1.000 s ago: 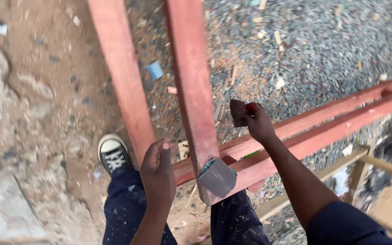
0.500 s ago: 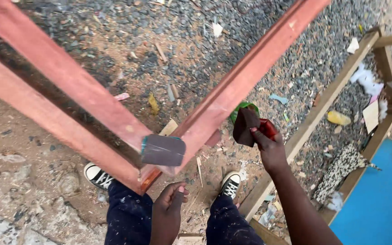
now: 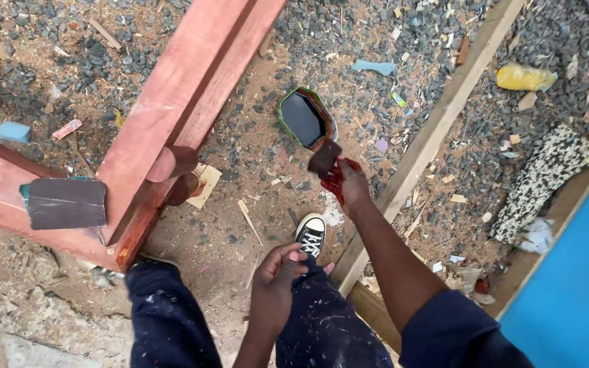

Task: Staining a wooden frame by dipping an applicator into wood stain and rubbing it onto the surface

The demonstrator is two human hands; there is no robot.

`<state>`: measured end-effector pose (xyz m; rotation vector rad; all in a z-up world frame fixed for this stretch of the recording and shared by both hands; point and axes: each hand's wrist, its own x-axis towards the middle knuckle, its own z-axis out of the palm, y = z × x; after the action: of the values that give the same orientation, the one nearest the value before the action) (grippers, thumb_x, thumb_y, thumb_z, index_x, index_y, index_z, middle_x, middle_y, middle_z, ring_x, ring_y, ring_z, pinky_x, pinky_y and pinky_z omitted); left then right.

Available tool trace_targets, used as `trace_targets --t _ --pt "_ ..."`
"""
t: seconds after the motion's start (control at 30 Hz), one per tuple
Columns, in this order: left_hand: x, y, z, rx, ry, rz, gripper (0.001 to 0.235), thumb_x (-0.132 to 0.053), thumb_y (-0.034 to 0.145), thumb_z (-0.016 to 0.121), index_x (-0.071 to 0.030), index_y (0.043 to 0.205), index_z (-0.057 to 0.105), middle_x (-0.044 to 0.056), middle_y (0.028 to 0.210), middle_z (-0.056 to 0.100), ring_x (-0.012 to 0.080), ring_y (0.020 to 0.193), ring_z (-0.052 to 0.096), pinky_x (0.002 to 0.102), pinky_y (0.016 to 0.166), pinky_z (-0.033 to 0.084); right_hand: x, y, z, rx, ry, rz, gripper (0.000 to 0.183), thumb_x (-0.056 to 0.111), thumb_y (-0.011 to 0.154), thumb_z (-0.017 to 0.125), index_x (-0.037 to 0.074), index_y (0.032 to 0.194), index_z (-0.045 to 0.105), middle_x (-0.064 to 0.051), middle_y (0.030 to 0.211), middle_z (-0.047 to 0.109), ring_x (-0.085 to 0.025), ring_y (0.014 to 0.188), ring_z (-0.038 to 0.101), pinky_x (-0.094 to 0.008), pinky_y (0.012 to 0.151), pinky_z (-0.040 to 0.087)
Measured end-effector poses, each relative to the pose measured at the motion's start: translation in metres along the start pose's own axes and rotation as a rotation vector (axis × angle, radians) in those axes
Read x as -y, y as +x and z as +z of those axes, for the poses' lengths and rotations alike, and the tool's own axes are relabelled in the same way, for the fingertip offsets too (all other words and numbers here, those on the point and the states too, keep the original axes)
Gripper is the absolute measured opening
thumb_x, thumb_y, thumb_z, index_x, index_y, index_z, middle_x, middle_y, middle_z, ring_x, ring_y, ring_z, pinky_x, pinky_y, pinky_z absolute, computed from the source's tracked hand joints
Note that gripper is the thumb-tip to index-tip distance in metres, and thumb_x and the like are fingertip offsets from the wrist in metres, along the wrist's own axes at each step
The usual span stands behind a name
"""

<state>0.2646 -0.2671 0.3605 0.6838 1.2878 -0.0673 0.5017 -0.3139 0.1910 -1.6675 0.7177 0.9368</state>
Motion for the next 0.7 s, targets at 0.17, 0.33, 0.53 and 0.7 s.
trace_targets --t 0.17,0.33,0.53,0.7 --pt "0.025 0.007 0.036 0.220 -0.230 0.047 0.050 -0.024 0.093 0.063 -0.001 0.138 0.061 0.018 0.129 0.074 0.0328 0.115 0.080 0.032 0.101 0.056 0.024 0.028 -0.004 0.171 -0.254 -0.107 0.017 0.019 0.103 0.059 0.014 0.119 0.061 -0.010 0.105 0.073 -0.026 0.084 0.074 -0.036 0.075 0.061" --pt "0.041 0.036 0.013 0.277 -0.252 0.030 0.061 -0.025 0.090 0.067 -0.006 0.147 0.055 0.017 0.142 0.069 0.0298 0.124 0.073 0.037 0.103 0.054 -0.004 0.057 -0.018 0.224 -0.638 -0.180 0.023 0.022 0.098 0.061 0.018 0.119 0.069 -0.006 0.115 0.073 -0.021 0.093 0.070 -0.034 0.075 0.051" --pt "0.096 0.100 -0.039 0.572 -0.733 -0.041 0.076 -0.055 0.101 0.041 -0.007 0.159 0.032 0.021 0.164 0.035 0.0353 0.149 0.039 0.048 0.114 0.040 -0.029 0.086 0.009 0.547 -0.207 -0.008 0.079 0.061 0.085 0.058 0.022 0.152 0.044 -0.015 0.141 0.058 -0.032 0.127 0.057 -0.047 0.095 0.054" --pt "0.080 0.127 -0.061 0.745 -1.028 -0.015 0.088 -0.068 0.103 0.030 -0.003 0.163 0.021 0.020 0.170 0.020 0.0328 0.156 0.023 0.045 0.124 0.028 -0.072 0.127 0.036 0.284 0.214 -0.100 0.064 0.049 0.090 0.059 0.012 0.143 0.059 -0.008 0.139 0.065 -0.035 0.107 0.073 -0.044 0.083 0.062"
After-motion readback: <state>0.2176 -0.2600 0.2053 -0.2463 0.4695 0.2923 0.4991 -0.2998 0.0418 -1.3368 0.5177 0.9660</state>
